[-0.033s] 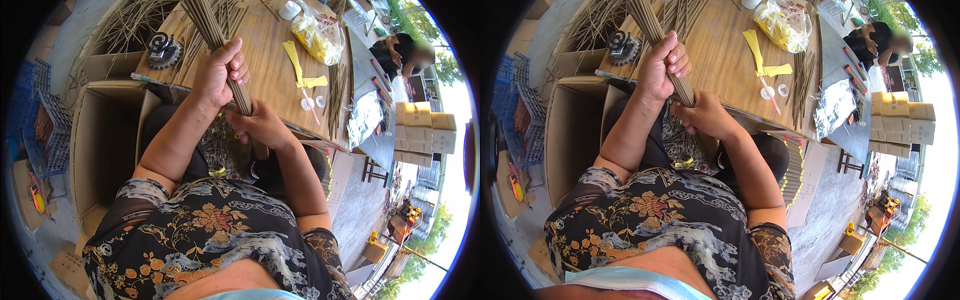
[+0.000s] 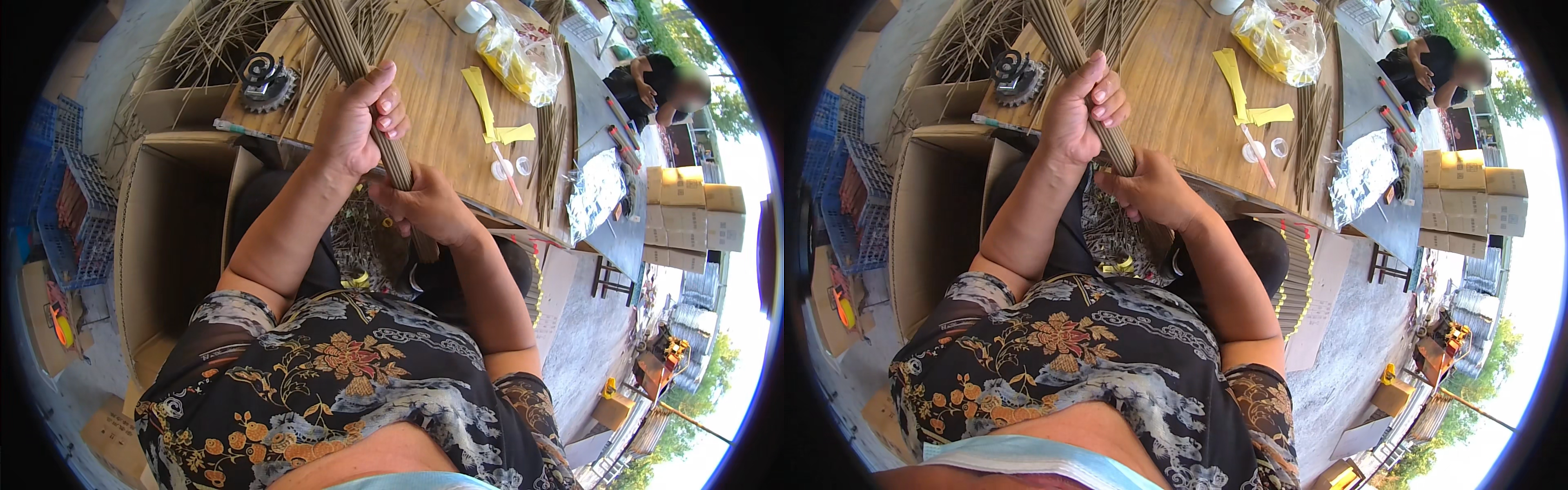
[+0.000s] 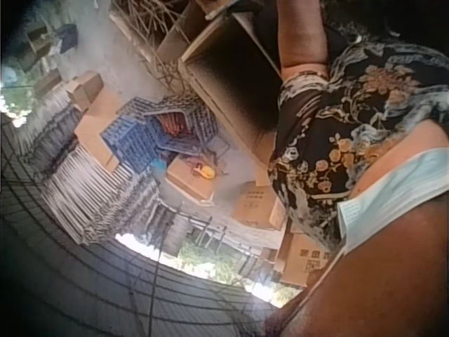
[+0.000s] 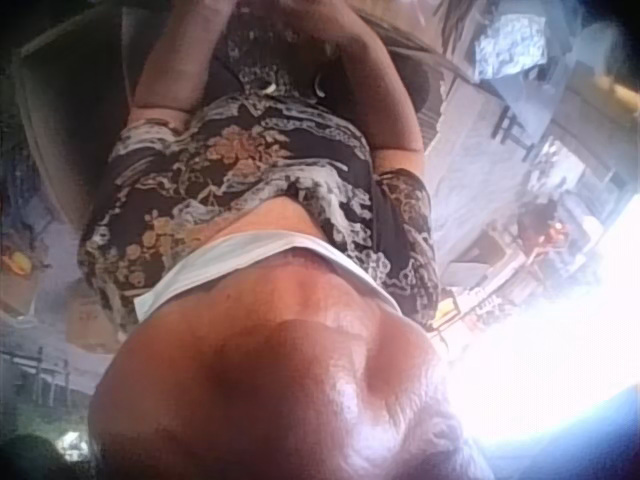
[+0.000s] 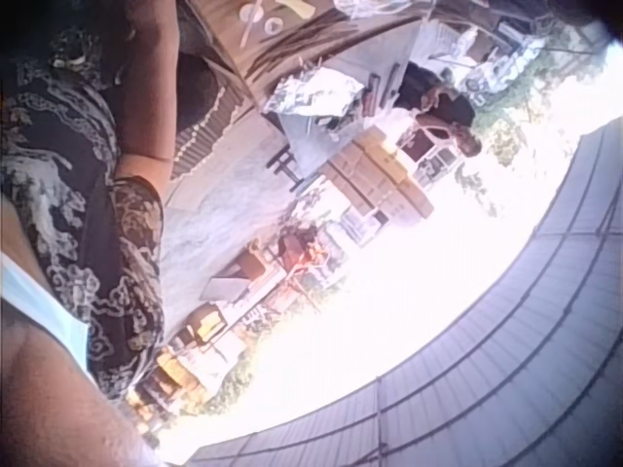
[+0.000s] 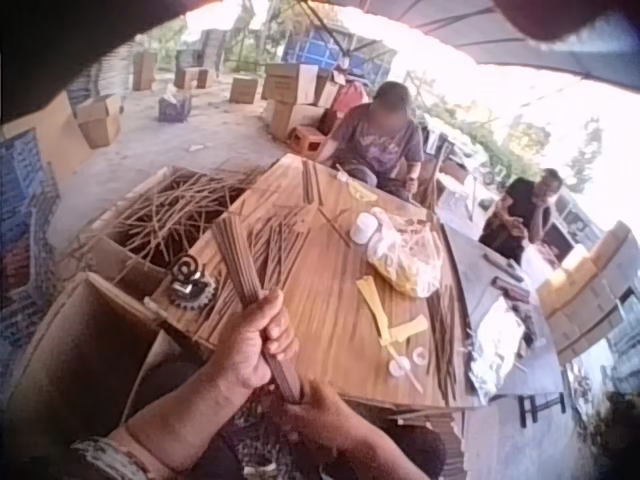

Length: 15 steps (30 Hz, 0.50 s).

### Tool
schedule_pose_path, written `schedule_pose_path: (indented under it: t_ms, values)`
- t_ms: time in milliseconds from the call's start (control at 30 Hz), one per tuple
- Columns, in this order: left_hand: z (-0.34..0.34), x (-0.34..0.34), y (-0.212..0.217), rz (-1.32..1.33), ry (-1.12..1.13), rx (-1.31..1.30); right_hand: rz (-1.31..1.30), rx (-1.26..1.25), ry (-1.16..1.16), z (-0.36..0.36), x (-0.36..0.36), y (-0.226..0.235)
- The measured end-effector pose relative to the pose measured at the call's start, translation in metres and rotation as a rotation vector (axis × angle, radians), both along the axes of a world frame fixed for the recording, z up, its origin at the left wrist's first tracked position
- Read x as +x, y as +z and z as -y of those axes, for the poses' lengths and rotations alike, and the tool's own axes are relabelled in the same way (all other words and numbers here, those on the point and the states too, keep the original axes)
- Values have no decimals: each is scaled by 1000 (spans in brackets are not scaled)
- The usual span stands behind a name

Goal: The person gathers thin wooden sticks from a cardboard box, aligns them into bundles, and secures each bundle with yellow tape. The person repeatedly picks up sticks, arranges them, and wraps tape around the bundles while seated at a wooden table.

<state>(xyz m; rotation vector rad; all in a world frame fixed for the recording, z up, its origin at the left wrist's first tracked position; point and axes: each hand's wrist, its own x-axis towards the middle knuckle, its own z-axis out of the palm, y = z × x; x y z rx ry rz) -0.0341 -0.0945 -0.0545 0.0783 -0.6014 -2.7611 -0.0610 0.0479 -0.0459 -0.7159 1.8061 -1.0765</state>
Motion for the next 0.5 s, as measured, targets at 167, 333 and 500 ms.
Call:
schedule_pose_path:
  t_ms: [167,333,500]
  values:
    - [-1,-3,-5,7,23,-17,-142,65,-101,3,5,1]
    - [-12,-4,-10,106,133,-89,-796,90,-176,5,6,-17]
    - [-18,-4,-9,208,223,32,-907,161,-170,8,8,-17]
